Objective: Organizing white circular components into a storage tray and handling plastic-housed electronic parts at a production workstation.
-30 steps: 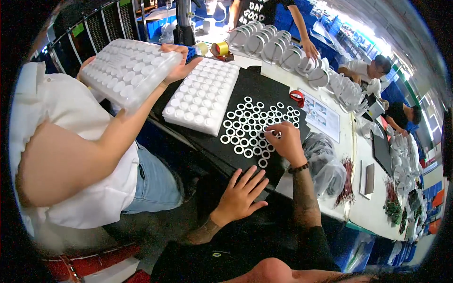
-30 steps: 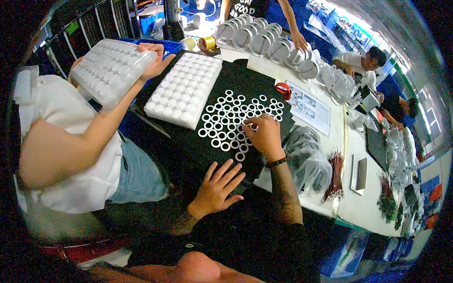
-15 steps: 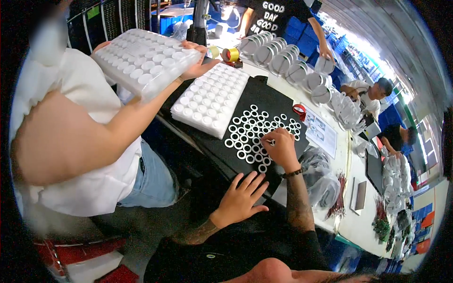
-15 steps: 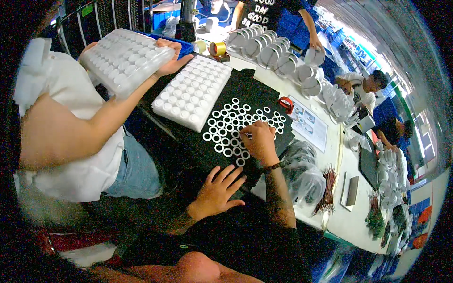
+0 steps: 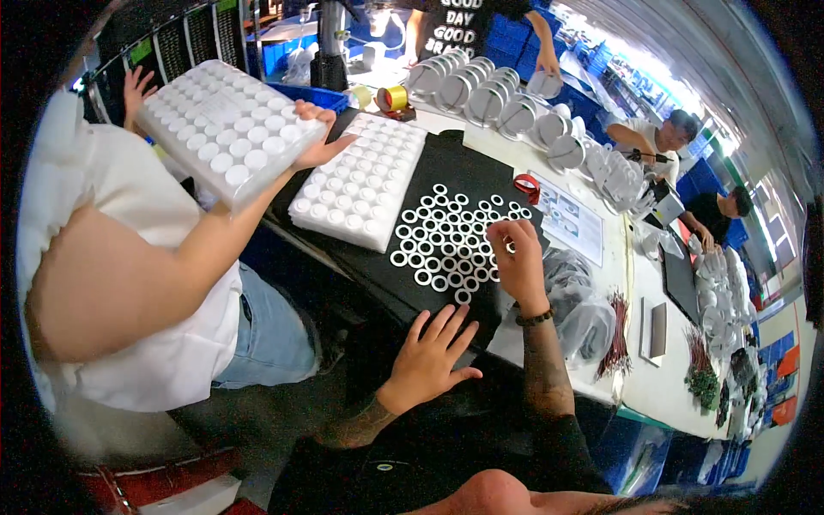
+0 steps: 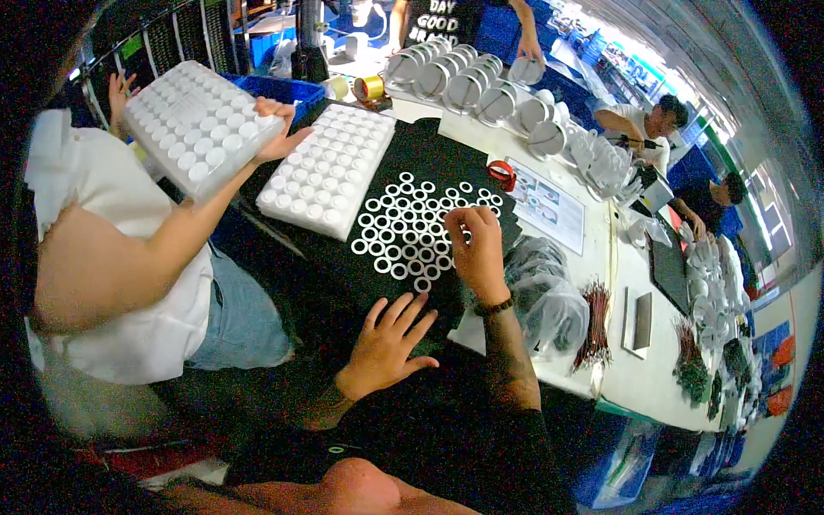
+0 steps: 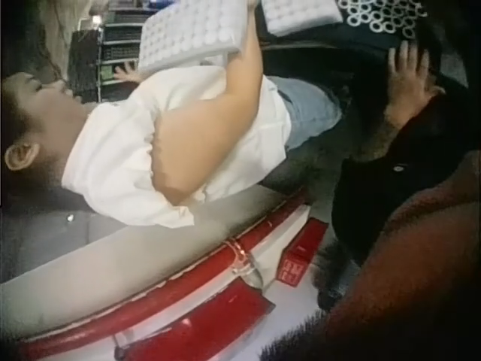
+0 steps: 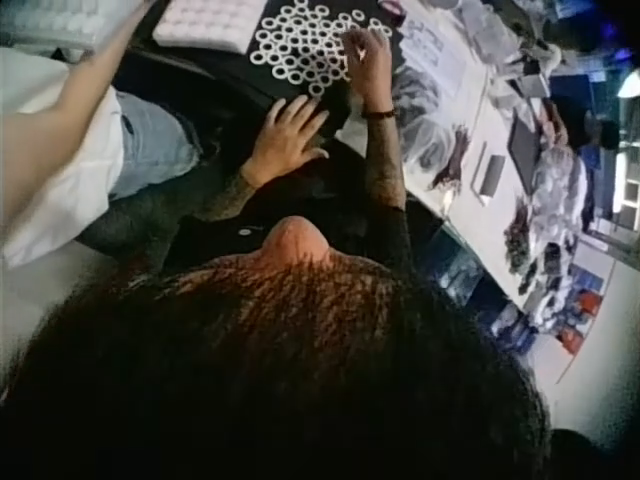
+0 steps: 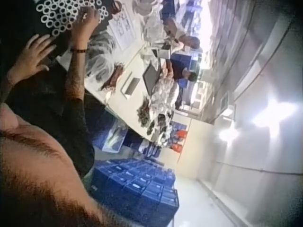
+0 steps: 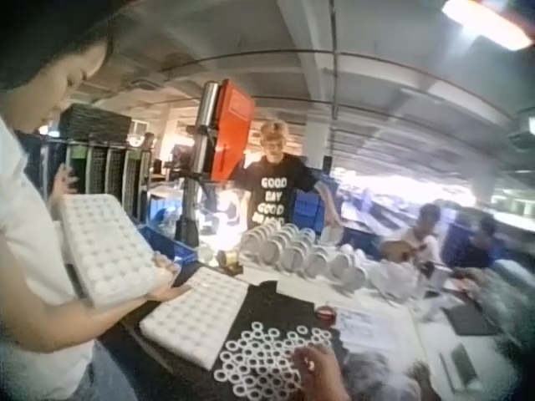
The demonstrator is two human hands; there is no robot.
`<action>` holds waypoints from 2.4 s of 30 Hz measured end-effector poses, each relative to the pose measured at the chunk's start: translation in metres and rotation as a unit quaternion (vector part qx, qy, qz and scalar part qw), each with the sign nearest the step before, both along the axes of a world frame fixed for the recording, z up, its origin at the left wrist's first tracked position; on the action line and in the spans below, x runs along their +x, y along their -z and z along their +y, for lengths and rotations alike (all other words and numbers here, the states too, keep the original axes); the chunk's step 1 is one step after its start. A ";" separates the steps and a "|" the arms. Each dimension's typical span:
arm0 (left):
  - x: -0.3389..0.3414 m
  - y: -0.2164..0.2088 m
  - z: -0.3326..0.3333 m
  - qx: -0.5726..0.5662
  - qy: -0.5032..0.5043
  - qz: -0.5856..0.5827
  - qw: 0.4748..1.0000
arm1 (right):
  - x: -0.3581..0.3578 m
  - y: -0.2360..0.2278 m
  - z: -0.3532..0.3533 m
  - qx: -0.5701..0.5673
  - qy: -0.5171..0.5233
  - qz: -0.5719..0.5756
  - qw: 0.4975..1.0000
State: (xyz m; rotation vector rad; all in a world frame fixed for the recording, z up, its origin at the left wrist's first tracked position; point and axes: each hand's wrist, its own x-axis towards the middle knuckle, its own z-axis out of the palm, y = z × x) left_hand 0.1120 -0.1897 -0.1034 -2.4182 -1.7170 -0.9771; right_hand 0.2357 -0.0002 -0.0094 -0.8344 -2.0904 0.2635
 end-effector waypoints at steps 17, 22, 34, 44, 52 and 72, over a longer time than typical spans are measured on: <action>0.022 -0.034 -0.015 -0.017 0.006 -0.007 1.000 | 0.186 0.086 -0.177 -0.645 -0.091 -0.013 0.759; 0.034 -0.032 -0.010 -0.006 0.005 -0.006 1.000 | 0.187 0.054 -0.172 -0.471 -0.059 -0.306 0.826; 0.044 -0.025 -0.007 0.005 -0.016 -0.007 1.000 | 0.113 0.031 -0.081 -0.067 0.060 -0.038 0.995; 0.028 -0.024 0.001 -0.009 -0.035 0.018 0.999 | 0.069 0.041 -0.047 -0.019 0.091 -0.012 0.996; 0.021 -0.028 0.010 -0.028 -0.040 0.027 0.998 | 0.044 0.032 -0.041 0.023 0.114 -0.019 0.993; 0.010 -0.027 0.028 -0.006 -0.023 0.080 0.997 | 0.005 0.024 0.107 -0.188 0.179 0.276 0.925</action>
